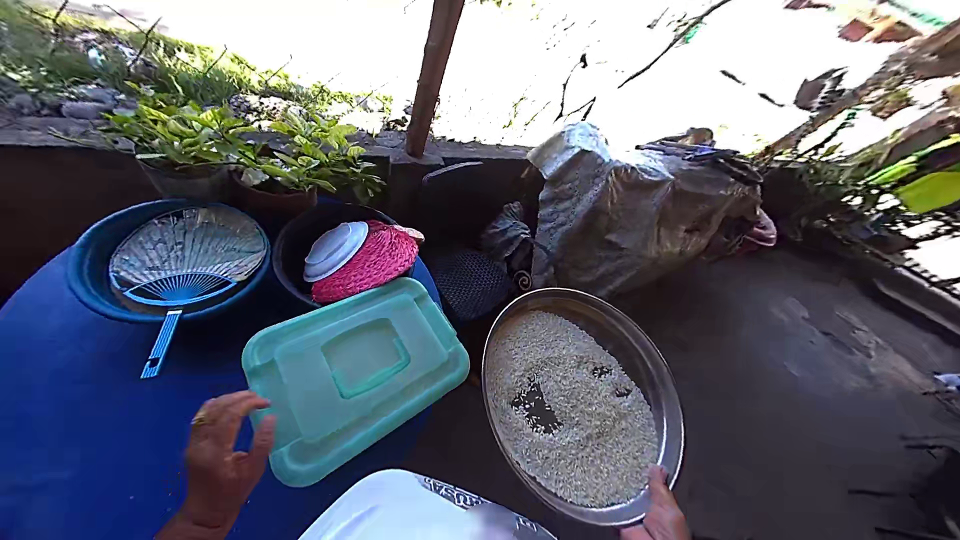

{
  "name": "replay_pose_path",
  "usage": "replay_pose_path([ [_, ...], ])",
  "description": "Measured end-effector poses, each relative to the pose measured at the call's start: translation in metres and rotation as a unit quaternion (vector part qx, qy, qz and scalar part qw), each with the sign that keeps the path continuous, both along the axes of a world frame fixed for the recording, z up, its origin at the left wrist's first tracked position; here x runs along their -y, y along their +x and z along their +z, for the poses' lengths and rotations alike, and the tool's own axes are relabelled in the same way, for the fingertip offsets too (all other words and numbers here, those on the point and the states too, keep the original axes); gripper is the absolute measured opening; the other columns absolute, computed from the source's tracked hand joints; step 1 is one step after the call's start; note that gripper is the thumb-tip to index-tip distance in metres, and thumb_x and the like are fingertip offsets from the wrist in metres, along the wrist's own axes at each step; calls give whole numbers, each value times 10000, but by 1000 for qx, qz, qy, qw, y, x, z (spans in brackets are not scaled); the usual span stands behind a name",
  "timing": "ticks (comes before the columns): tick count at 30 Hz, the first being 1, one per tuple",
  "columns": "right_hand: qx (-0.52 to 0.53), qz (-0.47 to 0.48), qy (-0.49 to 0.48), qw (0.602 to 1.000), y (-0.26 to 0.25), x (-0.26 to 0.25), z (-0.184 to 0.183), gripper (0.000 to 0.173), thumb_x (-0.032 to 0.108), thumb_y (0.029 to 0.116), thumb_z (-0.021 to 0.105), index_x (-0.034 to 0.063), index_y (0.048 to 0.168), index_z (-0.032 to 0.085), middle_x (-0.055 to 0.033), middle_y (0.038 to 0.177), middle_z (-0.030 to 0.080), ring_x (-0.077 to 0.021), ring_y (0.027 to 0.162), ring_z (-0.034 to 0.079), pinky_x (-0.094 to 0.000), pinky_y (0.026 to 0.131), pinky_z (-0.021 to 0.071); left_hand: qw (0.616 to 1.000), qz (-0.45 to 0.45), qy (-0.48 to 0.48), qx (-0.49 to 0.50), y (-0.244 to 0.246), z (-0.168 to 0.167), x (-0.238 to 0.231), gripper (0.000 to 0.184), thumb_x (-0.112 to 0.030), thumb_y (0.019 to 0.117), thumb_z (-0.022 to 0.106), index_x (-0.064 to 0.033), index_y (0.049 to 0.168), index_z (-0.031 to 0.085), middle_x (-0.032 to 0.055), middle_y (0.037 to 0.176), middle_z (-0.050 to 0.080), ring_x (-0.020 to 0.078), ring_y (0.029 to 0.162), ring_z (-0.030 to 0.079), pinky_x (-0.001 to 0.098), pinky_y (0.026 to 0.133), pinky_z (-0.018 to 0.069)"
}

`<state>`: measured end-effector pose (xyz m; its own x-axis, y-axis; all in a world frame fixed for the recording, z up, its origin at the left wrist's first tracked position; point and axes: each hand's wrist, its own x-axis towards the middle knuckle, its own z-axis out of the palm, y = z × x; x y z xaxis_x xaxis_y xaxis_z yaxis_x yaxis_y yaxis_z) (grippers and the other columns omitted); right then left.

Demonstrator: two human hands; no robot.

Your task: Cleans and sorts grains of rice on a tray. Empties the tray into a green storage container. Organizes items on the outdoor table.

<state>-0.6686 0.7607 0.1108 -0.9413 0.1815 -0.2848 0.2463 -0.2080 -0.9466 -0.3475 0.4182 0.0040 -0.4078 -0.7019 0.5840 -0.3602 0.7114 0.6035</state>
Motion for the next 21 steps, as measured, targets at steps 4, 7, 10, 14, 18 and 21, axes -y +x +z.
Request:
replay_pose_path([
  [4, -21, 56, -14, 998, -47, 24, -1, 357, 278, 1132, 291, 111, 1409, 440, -14, 1198, 636, -52, 1063, 659, -278, 884, 584, 962, -161, -128, 179, -34, -5, -27, 564, -632, 886, 563, -149, 1108, 749, 108, 1139, 730, 307, 1092, 684, 503, 942, 527],
  [7, -19, 73, -25, 997, -80, 43, 3, 364, 291, 1131, 301, 107, 1410, 445, -28, 1209, 635, -78, 1067, 666, -301, 882, 589, 966, -130, -106, 195, -43, -12, -39, 598, -615, 844, 601, -147, 1198, 719, 146, 1243, 687, 355, 1146, 649, 538, 964, 494],
  [10, -12, 92, -28, 995, -105, 62, 8, 373, 285, 1131, 311, 95, 1426, 436, -45, 1226, 624, -89, 1077, 660, -302, 890, 581, 961, -92, -103, 238, -49, -15, -50, 555, -483, 948, 484, -203, 1413, 601, 183, 1478, 558, 387, 1360, 534, 582, 1071, 409],
  [14, -7, 125, -29, 992, -127, 82, 4, 381, 272, 1128, 340, 84, 1447, 428, -47, 1262, 608, -89, 1105, 643, -293, 926, 558, 950, -101, -116, 271, -60, -11, -45, 537, -258, 915, 530, -154, 1440, 575, 213, 1487, 539, 442, 1378, 505, 695, 1069, 369],
  [18, -10, 173, -29, 985, -140, 94, 2, 368, 270, 1128, 330, 100, 1440, 426, -31, 1244, 610, -73, 1093, 643, -288, 918, 563, 942, -122, -156, 271, -64, -4, -44, 564, -291, 843, 661, -54, 1353, 630, 151, 1372, 651, 363, 1296, 604, 674, 1064, 401],
  [21, -22, 199, -23, 979, -147, 102, 0, 370, 263, 1128, 326, 103, 1447, 422, -11, 1260, 600, -53, 1111, 630, -269, 932, 552, 936, -126, -173, 278, -65, 1, -43, 638, -347, 777, 732, -50, 1333, 635, 160, 1312, 678, 336, 1207, 660, 662, 1073, 397],
])
